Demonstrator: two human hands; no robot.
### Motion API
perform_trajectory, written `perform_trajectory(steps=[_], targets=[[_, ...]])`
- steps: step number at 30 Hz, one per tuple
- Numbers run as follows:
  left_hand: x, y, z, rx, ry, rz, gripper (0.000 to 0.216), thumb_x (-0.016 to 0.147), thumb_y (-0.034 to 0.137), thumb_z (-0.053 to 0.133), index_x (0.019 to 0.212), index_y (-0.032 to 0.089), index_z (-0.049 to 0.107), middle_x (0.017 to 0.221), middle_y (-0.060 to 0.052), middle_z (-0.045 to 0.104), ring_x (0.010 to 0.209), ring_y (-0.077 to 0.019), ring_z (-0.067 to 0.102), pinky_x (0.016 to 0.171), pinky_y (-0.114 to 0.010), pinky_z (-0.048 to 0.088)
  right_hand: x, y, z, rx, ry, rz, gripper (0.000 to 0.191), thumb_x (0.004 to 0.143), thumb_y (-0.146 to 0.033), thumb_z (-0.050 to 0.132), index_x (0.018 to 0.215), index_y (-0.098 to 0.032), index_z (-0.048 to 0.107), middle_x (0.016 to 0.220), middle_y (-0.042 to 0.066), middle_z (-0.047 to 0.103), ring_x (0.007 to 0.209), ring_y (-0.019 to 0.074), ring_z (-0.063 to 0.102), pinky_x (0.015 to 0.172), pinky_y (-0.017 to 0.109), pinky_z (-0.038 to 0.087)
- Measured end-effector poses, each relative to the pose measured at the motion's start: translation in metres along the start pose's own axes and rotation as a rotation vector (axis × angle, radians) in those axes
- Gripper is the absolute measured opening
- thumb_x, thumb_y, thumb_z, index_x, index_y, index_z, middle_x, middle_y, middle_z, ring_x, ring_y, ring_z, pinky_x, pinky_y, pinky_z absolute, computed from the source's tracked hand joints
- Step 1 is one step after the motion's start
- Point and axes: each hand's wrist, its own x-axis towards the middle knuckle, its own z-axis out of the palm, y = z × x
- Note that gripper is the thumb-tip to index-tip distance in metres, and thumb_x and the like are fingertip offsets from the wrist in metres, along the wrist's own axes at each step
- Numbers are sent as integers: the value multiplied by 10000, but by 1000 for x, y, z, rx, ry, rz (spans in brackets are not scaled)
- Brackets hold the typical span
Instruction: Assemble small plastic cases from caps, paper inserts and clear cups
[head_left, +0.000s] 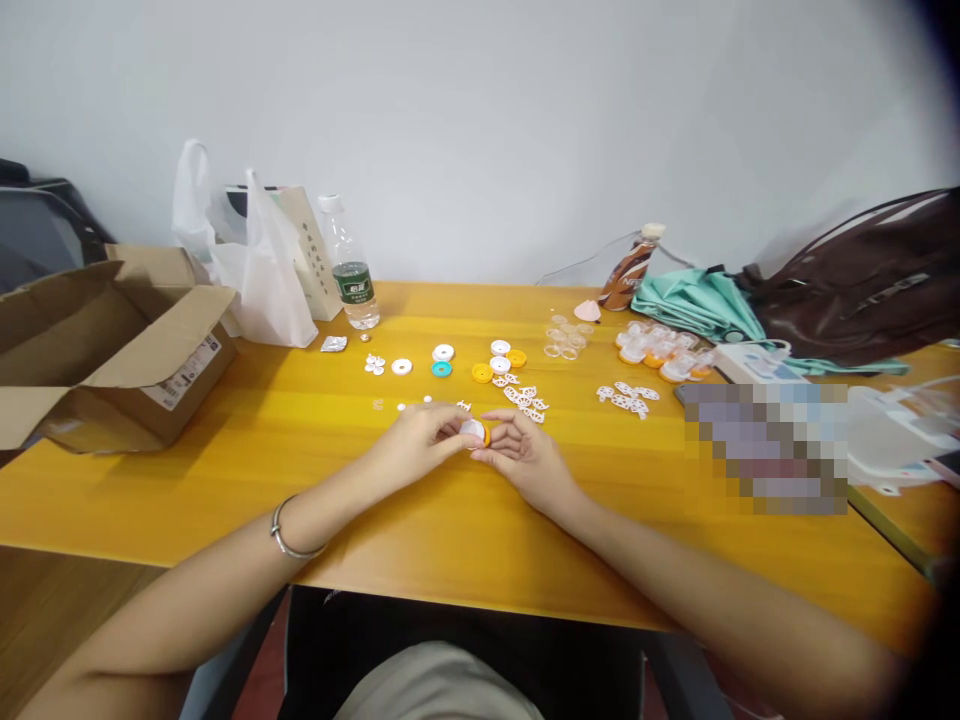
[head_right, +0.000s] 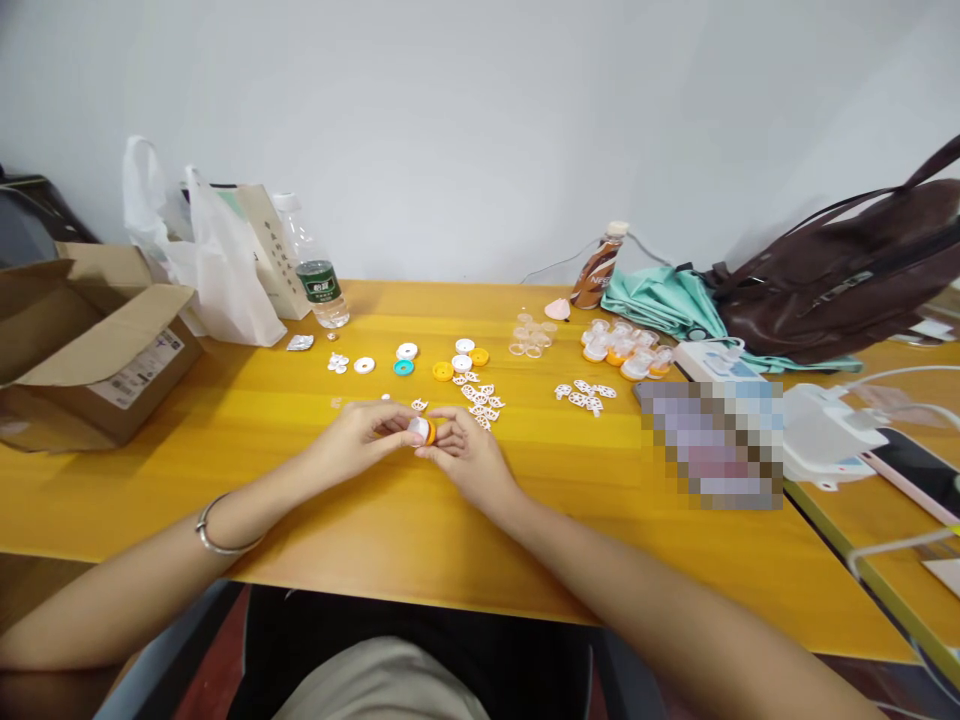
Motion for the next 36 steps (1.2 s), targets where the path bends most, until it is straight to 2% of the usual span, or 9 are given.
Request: perform_trajectory(steps=[10, 16, 23, 26, 32, 36], targets=[[1, -3, 3, -10, 9, -2, 225, 802, 349, 553, 865, 161, 658, 831, -42, 671, 719, -127, 602, 645, -224, 445, 2, 2, -1, 9, 7, 63, 325, 593, -260, 720, 859, -206, 542, 687, -27, 624, 671, 126, 623, 717, 301, 500], [-1, -8, 3, -13, -38, 29, 235, 801, 322, 561, 961, 173, 650, 862, -50, 647, 769, -141, 584, 709, -253, 450, 1, 2, -1, 51, 2, 63, 278, 605, -241, 712, 837, -196, 566, 719, -10, 644, 695, 124, 621, 732, 304, 502], [1, -4, -6, 94, -104, 102, 266, 822, 314, 537, 1046, 201, 626, 867, -48, 606, 793, -148, 549, 748, -271, 425, 3, -1, -1, 73, 7, 98, 339, 550, -280, 758, 796, -197, 540, 695, -24, 634, 661, 118, 614, 701, 292, 499], [1, -2, -12, 117, -144, 137, 291, 823, 318, 535, 1081, 203, 605, 861, -46, 599, 812, -153, 540, 753, -269, 416, 3, -3, -2, 99, -28, 126, 362, 555, -252, 756, 810, -206, 503, 671, -48, 618, 617, 99, 604, 682, 273, 488], [-3, -1, -13, 74, -209, 157, 248, 775, 318, 578, 966, 169, 630, 873, -46, 628, 782, -148, 561, 730, -253, 420, 1, -3, -7, 196, -167, 187, 425, 615, -244, 718, 901, -232, 404, 651, -75, 608, 643, 106, 632, 708, 285, 485], [-5, -3, -8, 122, -182, 145, 225, 747, 298, 593, 929, 172, 629, 849, -35, 629, 748, -139, 557, 703, -242, 412, -2, -2, -7, 178, -212, 196, 429, 639, -276, 708, 869, -239, 348, 627, -82, 606, 622, 117, 637, 664, 293, 496]])
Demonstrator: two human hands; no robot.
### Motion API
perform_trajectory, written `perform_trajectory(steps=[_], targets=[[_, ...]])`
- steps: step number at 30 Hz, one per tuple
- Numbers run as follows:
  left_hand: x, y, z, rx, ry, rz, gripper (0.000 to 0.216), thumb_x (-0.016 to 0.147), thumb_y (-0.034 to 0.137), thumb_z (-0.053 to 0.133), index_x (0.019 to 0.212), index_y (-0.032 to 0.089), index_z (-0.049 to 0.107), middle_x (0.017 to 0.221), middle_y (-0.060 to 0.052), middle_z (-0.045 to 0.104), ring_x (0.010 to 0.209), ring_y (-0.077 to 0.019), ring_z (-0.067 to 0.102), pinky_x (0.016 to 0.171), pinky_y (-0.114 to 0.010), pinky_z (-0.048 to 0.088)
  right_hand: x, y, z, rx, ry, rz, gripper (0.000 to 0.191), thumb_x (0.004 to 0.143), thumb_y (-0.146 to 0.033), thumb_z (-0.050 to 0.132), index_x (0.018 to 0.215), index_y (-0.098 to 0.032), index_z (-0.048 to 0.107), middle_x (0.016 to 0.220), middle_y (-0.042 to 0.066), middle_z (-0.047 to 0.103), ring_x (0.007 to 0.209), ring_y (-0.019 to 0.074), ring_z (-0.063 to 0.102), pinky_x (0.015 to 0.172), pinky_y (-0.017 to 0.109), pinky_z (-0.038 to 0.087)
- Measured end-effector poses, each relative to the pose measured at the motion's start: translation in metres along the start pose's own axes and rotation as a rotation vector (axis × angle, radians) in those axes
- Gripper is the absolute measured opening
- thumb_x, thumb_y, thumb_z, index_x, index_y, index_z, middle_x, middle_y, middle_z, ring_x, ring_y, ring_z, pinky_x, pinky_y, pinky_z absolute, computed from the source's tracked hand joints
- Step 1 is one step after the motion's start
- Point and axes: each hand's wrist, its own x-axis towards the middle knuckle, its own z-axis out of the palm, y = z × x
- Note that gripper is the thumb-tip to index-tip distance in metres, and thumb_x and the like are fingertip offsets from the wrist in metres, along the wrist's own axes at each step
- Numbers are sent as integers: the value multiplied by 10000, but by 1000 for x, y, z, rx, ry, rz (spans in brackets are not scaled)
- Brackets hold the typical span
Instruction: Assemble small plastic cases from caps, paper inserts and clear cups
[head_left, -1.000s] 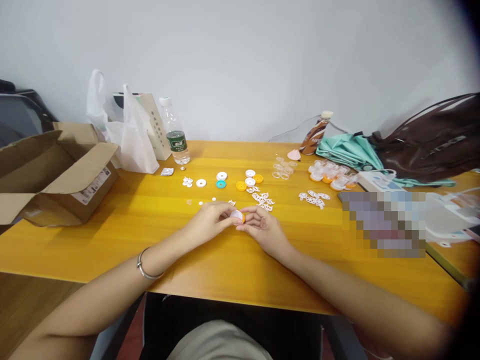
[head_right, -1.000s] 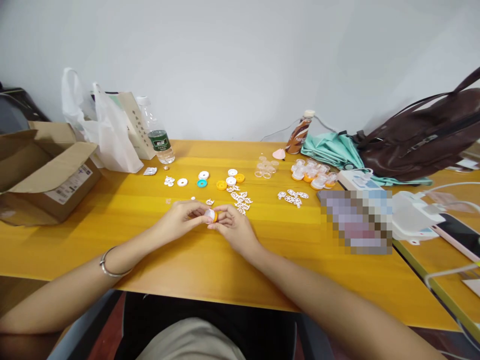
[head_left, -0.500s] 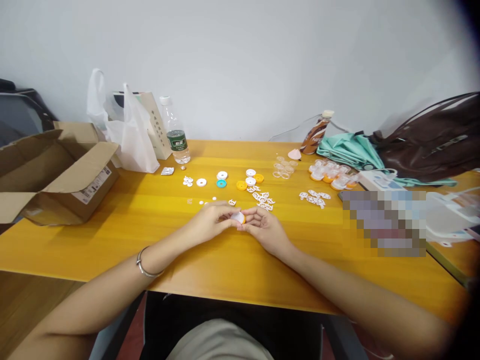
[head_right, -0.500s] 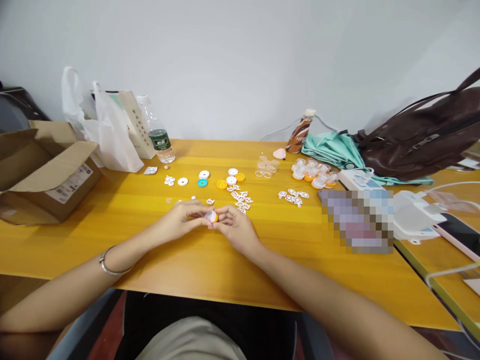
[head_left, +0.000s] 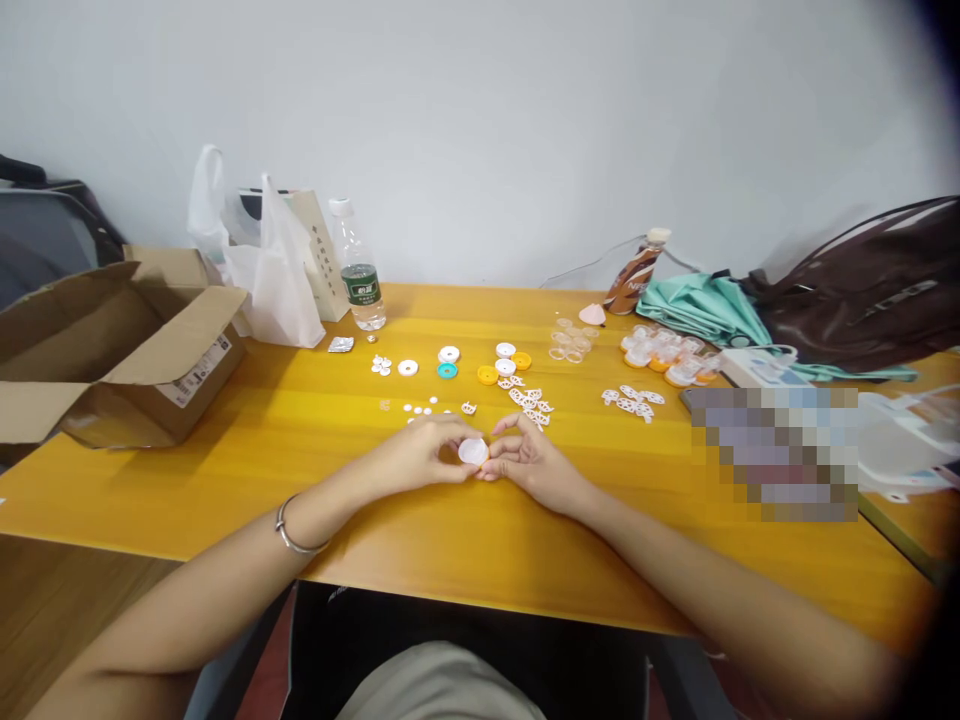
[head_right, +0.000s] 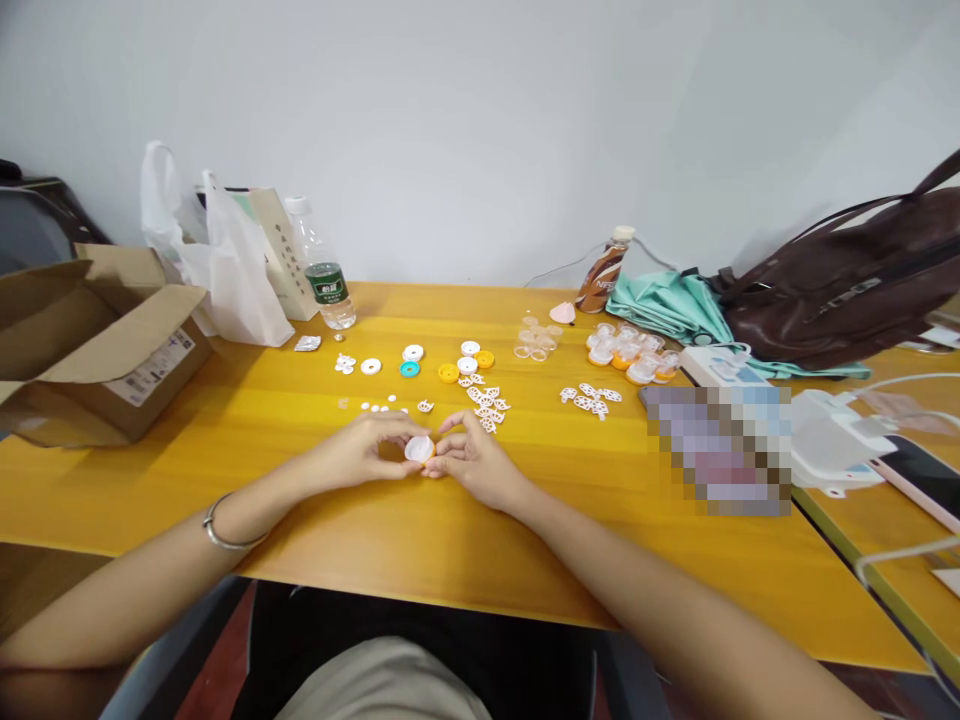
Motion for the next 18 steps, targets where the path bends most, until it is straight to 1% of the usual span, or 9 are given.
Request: perform_trajectory(steps=[4, 6, 7, 9, 10, 12, 13, 15, 18], targets=[[-2, 1, 6, 114, 30, -7, 202, 738, 263, 578, 917, 175, 611, 815, -29, 607, 733, -140, 543, 689, -237, 412, 0, -5, -1, -142, -62, -19, 376, 670, -317, 684, 882, -231, 386, 615, -67, 605, 586, 113, 616, 609, 279, 498], [-3, 1, 7, 188, 33, -7, 179, 745, 237, 552, 905, 178, 605, 817, -33, 589, 731, -144, 536, 690, -241, 413, 1, -14, -13, -320, -21, -78, 302, 681, -338, 668, 858, -208, 461, 609, -44, 602, 549, 107, 586, 570, 260, 485], [-4, 1, 7, 219, 27, -5, 168, 749, 229, 542, 896, 179, 604, 820, -36, 580, 729, -146, 534, 693, -244, 413, 2, -21, -23, -438, 39, -119, 246, 704, -357, 639, 828, -193, 504, 611, -26, 602, 548, 111, 580, 555, 256, 478], [-5, 1, 6, 263, 8, 0, 156, 760, 222, 523, 889, 181, 603, 828, -42, 567, 734, -151, 533, 708, -255, 415, 3, -37, -53, -706, 280, -228, 199, 755, -367, 566, 812, -177, 570, 672, 21, 628, 577, 126, 575, 560, 264, 471], [-5, 0, 5, 274, -1, 2, 163, 767, 224, 518, 902, 183, 600, 836, -46, 564, 745, -156, 535, 720, -263, 416, 3, -45, -72, -849, 380, -261, 189, 770, -341, 540, 840, -173, 593, 750, 47, 648, 637, 142, 589, 603, 279, 477], [-6, -1, 4, 280, -10, 4, 214, 783, 247, 517, 977, 186, 582, 869, -56, 560, 784, -172, 538, 746, -281, 418, -1, -58, -110, -1116, 542, -284, 196, 788, -263, 483, 882, -163, 624, 839, 79, 659, 727, 175, 604, 681, 312, 478], [-6, -1, 4, 276, -13, 4, 251, 790, 270, 521, 1023, 188, 565, 890, -61, 558, 804, -180, 538, 757, -289, 419, -3, -63, -127, -1253, 574, -242, 217, 790, -228, 460, 882, -151, 640, 852, 97, 657, 731, 188, 604, 692, 327, 476], [-7, -2, 3, 258, -21, 10, 316, 797, 337, 535, 1077, 192, 538, 918, -69, 555, 829, -192, 536, 766, -301, 420, -8, -66, -153, -1533, 578, -163, 272, 775, -144, 435, 920, -117, 662, 896, 143, 639, 808, 226, 598, 755, 354, 457], [-7, -1, 1, 230, -26, 18, 336, 798, 415, 535, 1053, 197, 550, 901, -66, 555, 820, -191, 534, 759, -301, 419, -11, -61, -165, -1736, 438, -96, 315, 738, -105, 467, 979, -137, 668, 917, 140, 626, 837, 232, 596, 776, 335, 443]])
